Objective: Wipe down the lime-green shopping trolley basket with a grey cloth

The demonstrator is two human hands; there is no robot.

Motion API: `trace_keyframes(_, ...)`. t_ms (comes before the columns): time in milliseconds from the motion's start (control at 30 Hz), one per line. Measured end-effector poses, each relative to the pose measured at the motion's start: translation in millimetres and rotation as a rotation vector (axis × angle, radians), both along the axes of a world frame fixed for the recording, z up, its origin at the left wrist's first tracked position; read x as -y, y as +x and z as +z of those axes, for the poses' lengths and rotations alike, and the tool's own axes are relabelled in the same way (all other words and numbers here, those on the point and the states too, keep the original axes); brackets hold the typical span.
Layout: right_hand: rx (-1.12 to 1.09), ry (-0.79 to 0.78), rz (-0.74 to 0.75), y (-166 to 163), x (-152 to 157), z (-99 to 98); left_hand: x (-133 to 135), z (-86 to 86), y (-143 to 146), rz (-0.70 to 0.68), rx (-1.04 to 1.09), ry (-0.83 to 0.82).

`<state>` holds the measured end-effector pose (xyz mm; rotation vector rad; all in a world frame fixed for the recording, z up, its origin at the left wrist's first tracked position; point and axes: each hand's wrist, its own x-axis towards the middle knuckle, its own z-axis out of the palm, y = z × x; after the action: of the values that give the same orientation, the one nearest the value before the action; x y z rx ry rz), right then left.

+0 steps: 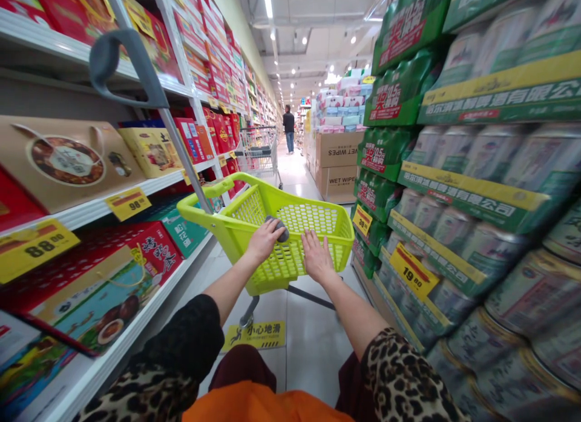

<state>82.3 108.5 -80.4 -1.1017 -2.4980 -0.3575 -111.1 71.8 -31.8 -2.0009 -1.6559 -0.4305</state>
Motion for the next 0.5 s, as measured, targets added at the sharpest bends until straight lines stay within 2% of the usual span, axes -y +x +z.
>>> trace_keyframes(133, 0.038, 0.021, 0.021, 2.7, -7.5, -4.3, 11.3, 21.4, -44.1, 0.145, -0.044, 0.024)
trace_keyframes(233, 0.057, 0.042, 0.027, 2.7, -12.7, -7.0, 20.6, 34.8, -69.2, 0.197, -0.083, 0.017)
trace_keyframes(300, 0.071, 0.048, 0.03, 2.7, -16.4, -8.0, 22.6, 37.5, -71.8, 0.236, -0.067, 0.02)
trace_keyframes(400, 0.081, 0.049, 0.026, 4.1, -22.2, -8.1, 19.6, 33.5, -59.2, 0.286, -0.005, 0.043)
trace_keyframes(500, 0.065, 0.049, -0.004, 7.8, -29.1, -6.9, 16.0, 28.9, -44.5, 0.262, 0.01, 0.064)
